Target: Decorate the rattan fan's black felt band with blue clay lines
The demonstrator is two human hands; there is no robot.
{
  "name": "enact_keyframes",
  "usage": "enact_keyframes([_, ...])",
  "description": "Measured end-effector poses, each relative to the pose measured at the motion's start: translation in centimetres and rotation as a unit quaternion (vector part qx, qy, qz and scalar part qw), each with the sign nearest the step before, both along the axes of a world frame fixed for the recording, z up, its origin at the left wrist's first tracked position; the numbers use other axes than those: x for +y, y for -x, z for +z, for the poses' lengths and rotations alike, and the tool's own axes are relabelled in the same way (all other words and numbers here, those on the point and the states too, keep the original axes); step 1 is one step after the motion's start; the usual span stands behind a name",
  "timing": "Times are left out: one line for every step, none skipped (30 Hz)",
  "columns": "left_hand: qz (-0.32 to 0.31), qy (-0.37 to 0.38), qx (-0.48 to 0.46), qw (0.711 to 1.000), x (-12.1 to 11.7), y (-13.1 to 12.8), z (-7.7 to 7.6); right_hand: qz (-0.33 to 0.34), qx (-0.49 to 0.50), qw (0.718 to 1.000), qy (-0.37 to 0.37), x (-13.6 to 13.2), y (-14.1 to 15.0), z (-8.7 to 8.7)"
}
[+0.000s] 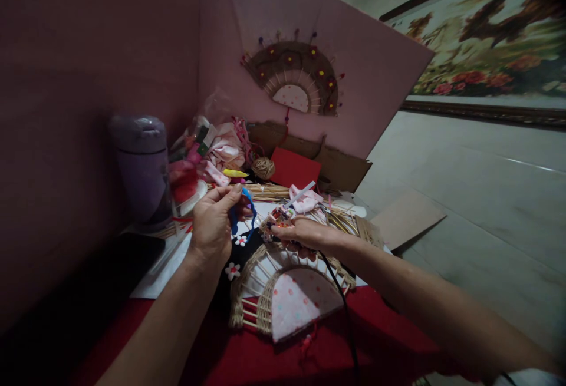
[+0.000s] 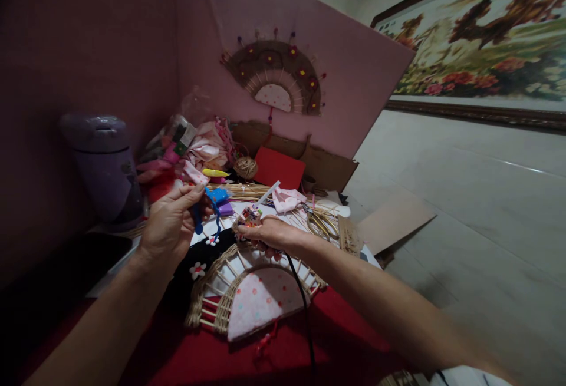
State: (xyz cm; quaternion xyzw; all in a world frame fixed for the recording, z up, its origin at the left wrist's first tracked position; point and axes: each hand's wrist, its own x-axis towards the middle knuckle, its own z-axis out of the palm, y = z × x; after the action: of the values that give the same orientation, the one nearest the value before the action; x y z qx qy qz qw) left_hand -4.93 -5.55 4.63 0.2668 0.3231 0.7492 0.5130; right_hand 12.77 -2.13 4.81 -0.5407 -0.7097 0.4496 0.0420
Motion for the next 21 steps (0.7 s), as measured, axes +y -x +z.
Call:
enact_keyframes([0.000,-0.002,0.000,1.000,0.01,0.00,-0.01,-0.001,0.002,1.000,-0.003,0.05,-0.03,-0.06])
enact_keyframes([-0.001,-0.004,0.000,1.000,0.03,0.00,-0.02,-0.002,0.005,1.000,-0.004,0.09,-0.05,-0.11])
enact_keyframes([-0.002,-0.005,0.000,1.000,0.04,0.00,-0.03,-0.001,0.009,1.000,-0.003,0.12,-0.05,-0.16])
enact_keyframes([-0.004,-0.005,-0.001,1.000,0.04,0.00,-0.04,0.002,0.013,1.000,-0.002,0.14,-0.05,-0.19])
enact_keyframes([-0.005,-0.004,0.000,1.000,0.04,0.01,-0.05,0.005,0.017,1.000,-0.001,0.14,-0.03,-0.20])
enact_keyframes([-0.005,-0.004,0.000,1.000,0.02,0.01,-0.05,0.009,0.019,1.000,0.000,0.14,0.00,-0.20])
enact_keyframes([-0.005,-0.004,-0.001,1.000,0.01,0.01,-0.05,0.012,0.021,1.000,0.001,0.13,0.03,-0.18])
enact_keyframes([-0.004,-0.004,-0.001,1.000,-0.01,0.01,-0.04,0.012,0.021,1.000,0.000,0.11,0.06,-0.13])
enact_keyframes([-0.004,-0.005,-0.002,1.000,-0.02,0.00,-0.03,0.007,0.019,1.000,-0.002,0.08,0.09,-0.06])
enact_keyframes([-0.003,-0.006,-0.003,1.000,-0.03,0.00,-0.03,0.002,0.014,1.000,-0.004,0.06,0.10,0.02])
enact_keyframes([-0.003,-0.006,-0.003,1.000,-0.03,-0.01,-0.02,-0.001,0.010,1.000,-0.006,0.04,0.09,0.10])
enact_keyframes([-0.003,-0.005,-0.003,1.000,-0.03,-0.02,-0.02,-0.003,0.006,1.000,-0.009,0.03,0.06,0.16])
enact_keyframes([-0.002,-0.004,-0.003,1.000,-0.02,-0.02,-0.01,-0.003,0.005,1.000,-0.011,0.04,0.03,0.21])
enact_keyframes([-0.001,-0.002,-0.003,1.000,-0.01,-0.02,-0.02,-0.002,0.005,1.000,-0.012,0.06,-0.02,0.23])
enact_keyframes([-0.002,-0.002,-0.003,1.000,0.01,-0.02,-0.02,-0.003,0.008,1.000,-0.011,0.09,-0.07,0.23])
enact_keyframes([-0.001,-0.001,-0.003,1.000,0.03,-0.02,-0.04,-0.004,0.013,1.000,-0.012,0.13,-0.10,0.22])
enact_keyframes([-0.001,-0.002,-0.004,1.000,0.05,-0.02,-0.06,-0.008,0.015,1.000,-0.014,0.18,-0.11,0.20])
enact_keyframes([-0.001,-0.003,-0.005,1.000,0.07,-0.01,-0.08,-0.011,0.014,1.000,-0.015,0.23,-0.10,0.19])
enact_keyframes([0.000,-0.004,-0.006,1.000,0.09,-0.01,-0.11,-0.014,0.012,1.000,-0.016,0.26,-0.07,0.20])
enact_keyframes([0.000,-0.005,-0.008,1.000,0.10,-0.01,-0.13,-0.015,0.008,1.000,-0.018,0.30,-0.02,0.21])
enact_keyframes([0.000,-0.006,-0.010,1.000,0.11,-0.01,-0.15,-0.016,0.005,1.000,-0.017,0.32,0.04,0.24])
